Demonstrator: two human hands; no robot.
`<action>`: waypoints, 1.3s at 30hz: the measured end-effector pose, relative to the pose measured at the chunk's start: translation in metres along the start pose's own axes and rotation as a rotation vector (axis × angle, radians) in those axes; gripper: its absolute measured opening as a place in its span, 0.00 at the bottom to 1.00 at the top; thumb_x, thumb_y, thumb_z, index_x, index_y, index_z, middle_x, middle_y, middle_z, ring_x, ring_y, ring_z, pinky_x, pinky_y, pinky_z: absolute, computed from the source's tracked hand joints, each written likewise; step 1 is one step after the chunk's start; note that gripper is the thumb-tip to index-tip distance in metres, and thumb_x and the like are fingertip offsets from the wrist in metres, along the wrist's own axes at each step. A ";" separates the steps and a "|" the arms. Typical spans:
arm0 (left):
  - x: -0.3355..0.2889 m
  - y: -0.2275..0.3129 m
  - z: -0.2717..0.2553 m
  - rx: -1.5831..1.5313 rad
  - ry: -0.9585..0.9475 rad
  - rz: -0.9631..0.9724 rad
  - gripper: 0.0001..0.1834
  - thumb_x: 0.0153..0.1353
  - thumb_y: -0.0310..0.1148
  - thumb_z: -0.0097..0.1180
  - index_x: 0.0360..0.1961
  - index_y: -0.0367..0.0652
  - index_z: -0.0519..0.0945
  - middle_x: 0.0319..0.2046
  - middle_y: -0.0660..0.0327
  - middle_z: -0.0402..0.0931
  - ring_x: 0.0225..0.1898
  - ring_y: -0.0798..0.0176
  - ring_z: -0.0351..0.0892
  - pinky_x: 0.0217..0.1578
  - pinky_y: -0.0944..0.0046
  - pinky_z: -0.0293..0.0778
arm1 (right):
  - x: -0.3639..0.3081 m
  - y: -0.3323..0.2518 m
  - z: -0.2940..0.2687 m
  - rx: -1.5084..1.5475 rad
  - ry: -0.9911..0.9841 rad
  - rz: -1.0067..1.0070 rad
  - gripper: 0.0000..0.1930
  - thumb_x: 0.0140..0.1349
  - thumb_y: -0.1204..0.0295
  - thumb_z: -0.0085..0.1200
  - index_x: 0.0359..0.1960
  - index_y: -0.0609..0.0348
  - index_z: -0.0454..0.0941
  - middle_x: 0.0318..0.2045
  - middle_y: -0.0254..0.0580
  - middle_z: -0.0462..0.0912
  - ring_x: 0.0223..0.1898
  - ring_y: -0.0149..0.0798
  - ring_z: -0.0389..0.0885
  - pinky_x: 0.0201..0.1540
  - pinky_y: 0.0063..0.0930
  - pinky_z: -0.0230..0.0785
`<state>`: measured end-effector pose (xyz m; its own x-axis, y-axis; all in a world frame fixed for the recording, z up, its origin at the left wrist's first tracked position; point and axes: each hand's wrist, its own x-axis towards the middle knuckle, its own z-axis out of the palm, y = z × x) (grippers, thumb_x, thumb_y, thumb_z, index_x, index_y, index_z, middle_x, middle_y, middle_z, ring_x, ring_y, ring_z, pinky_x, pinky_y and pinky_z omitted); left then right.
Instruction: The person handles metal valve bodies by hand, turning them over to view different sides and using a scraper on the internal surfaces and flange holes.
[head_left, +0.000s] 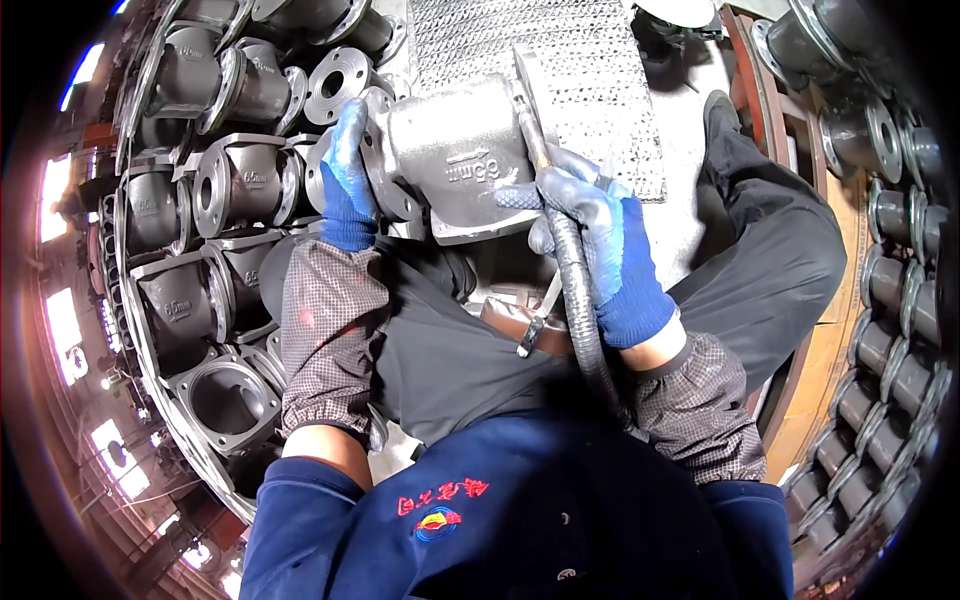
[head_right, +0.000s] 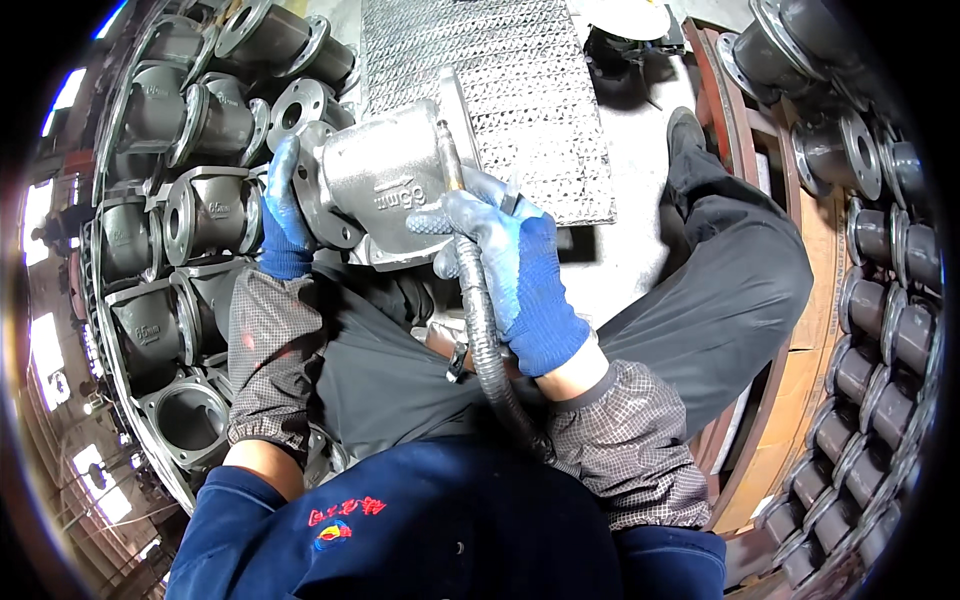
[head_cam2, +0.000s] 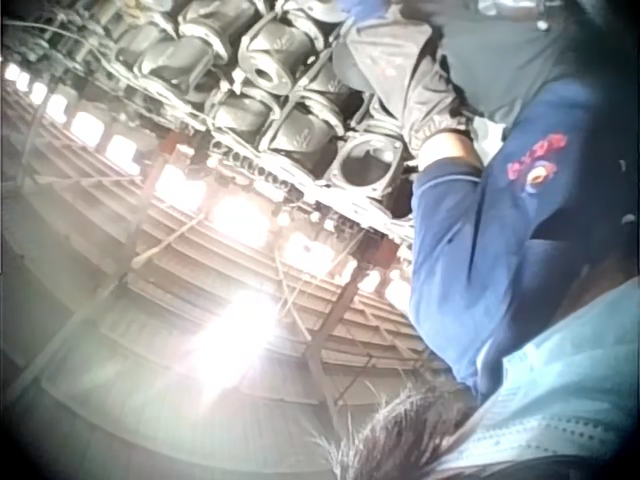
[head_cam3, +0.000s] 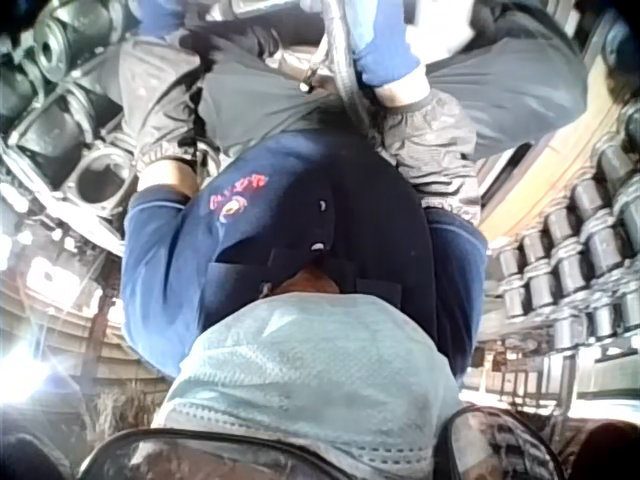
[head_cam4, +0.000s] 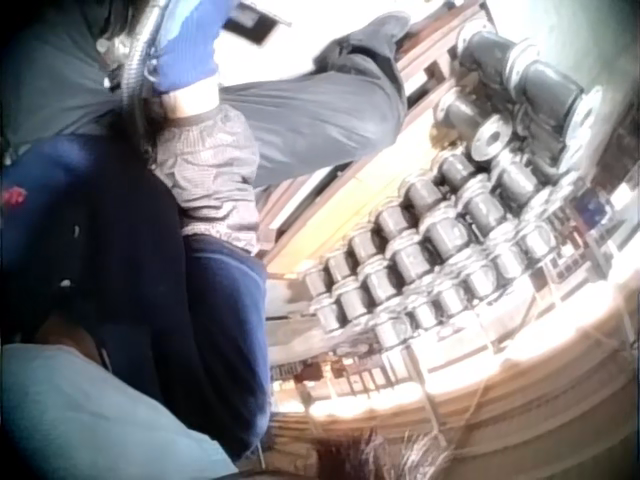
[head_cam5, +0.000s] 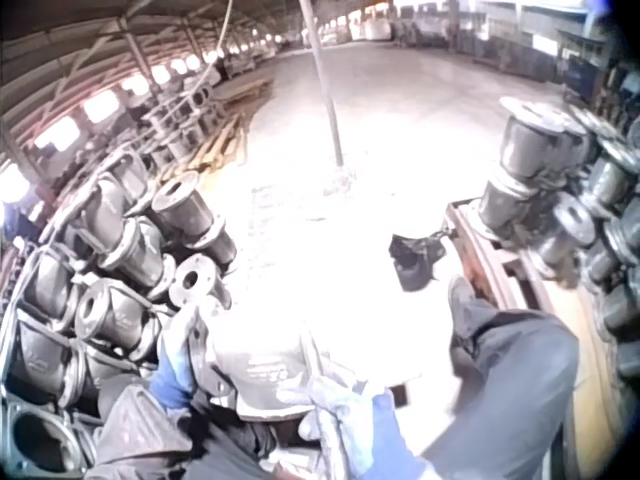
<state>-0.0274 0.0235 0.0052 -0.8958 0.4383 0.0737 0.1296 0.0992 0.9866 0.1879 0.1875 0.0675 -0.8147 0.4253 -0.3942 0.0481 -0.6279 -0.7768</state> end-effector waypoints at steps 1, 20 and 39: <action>-0.001 0.009 0.008 -0.005 -0.007 -0.006 0.20 0.66 0.39 0.40 0.52 0.36 0.71 0.45 0.57 0.73 0.46 0.65 0.74 0.48 0.67 0.70 | 0.002 0.000 -0.002 -0.002 0.011 0.002 0.23 0.60 0.66 0.44 0.53 0.71 0.65 0.28 0.41 0.80 0.18 0.22 0.69 0.18 0.12 0.59; 0.002 -0.006 -0.001 0.140 0.034 0.119 0.20 0.64 0.31 0.42 0.56 0.35 0.65 0.53 0.52 0.67 0.54 0.59 0.68 0.56 0.62 0.64 | -0.009 -0.003 -0.006 -0.001 0.038 0.122 0.23 0.59 0.74 0.45 0.55 0.73 0.63 0.28 0.47 0.80 0.16 0.25 0.72 0.18 0.16 0.66; 0.016 0.009 0.024 0.464 -0.048 0.381 0.19 0.64 0.33 0.43 0.55 0.38 0.67 0.46 0.56 0.70 0.46 0.63 0.71 0.49 0.67 0.69 | -0.007 0.014 -0.015 -0.133 0.124 0.071 0.20 0.61 0.77 0.45 0.55 0.70 0.64 0.27 0.48 0.80 0.13 0.23 0.68 0.15 0.15 0.60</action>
<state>-0.0298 0.0530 0.0118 -0.7312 0.5579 0.3925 0.6194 0.3020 0.7247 0.2034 0.1857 0.0525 -0.7294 0.4652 -0.5015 0.1855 -0.5711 -0.7996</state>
